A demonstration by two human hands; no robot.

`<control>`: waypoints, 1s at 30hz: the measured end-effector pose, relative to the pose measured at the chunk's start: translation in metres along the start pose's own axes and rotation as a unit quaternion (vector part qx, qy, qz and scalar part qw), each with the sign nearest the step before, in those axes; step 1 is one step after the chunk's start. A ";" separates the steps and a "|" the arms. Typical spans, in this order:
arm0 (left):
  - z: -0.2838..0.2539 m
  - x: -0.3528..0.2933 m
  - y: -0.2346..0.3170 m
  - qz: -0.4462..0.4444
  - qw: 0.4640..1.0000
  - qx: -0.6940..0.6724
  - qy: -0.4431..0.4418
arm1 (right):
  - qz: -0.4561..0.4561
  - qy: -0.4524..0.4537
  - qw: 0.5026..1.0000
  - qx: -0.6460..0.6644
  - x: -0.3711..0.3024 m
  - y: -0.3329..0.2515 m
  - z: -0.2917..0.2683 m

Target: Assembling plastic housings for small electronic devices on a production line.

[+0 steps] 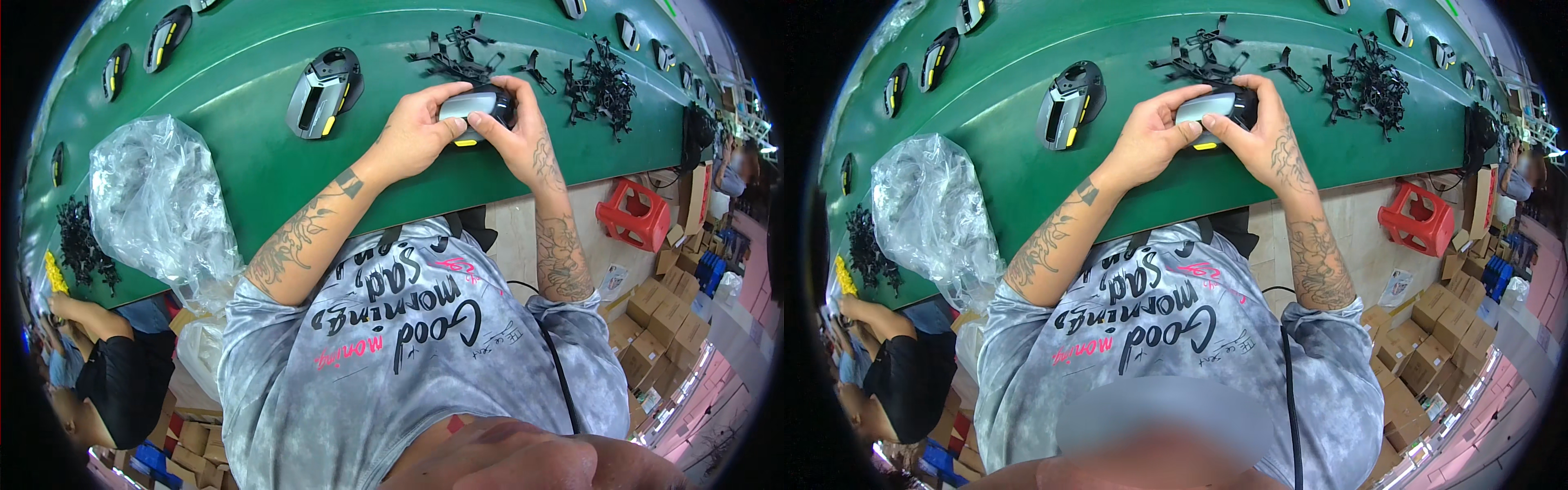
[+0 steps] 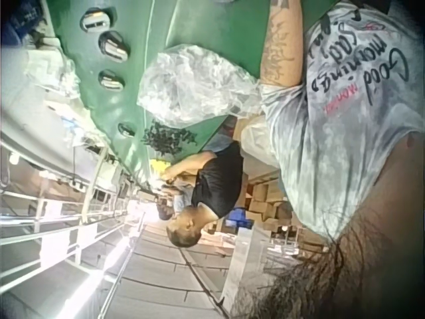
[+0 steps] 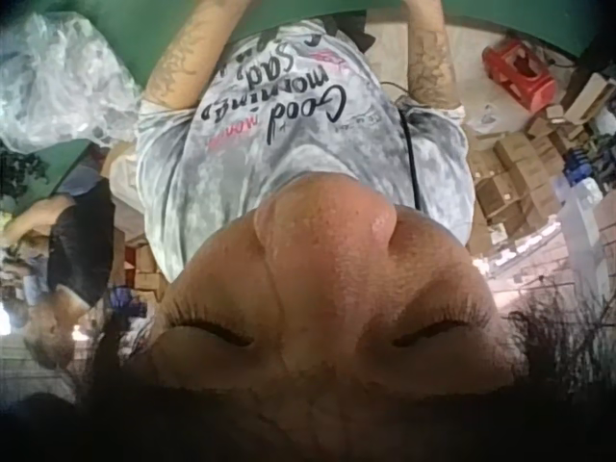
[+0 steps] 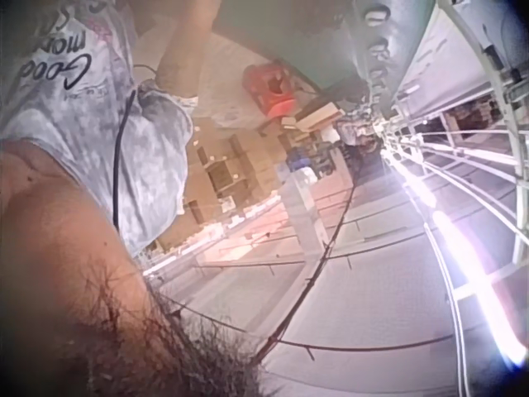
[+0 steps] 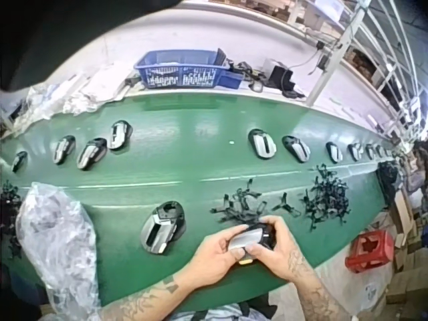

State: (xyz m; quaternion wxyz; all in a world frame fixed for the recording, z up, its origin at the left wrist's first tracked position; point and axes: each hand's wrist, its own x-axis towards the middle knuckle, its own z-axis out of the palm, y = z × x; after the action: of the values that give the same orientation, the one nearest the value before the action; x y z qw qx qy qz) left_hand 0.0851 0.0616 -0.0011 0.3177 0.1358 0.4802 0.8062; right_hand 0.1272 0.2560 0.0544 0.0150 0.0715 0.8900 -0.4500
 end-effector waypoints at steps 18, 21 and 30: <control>-0.005 0.004 0.008 -0.048 0.996 -0.052 -0.044 | -0.116 0.005 0.940 0.321 -0.010 0.047 0.003; -0.002 0.004 0.004 -0.012 0.998 0.030 -0.050 | -0.111 0.050 0.943 0.310 -0.013 0.046 0.013; 0.025 -0.014 0.002 0.219 0.877 0.425 0.056 | 0.020 0.091 0.864 0.495 0.002 0.026 0.018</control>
State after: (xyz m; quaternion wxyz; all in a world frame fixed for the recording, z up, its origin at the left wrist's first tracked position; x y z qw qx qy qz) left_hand 0.1079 0.0690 0.0145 0.0169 0.3138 0.7514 0.5802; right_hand 0.1279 0.2573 0.0228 -0.0945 0.1276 0.5462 -0.8225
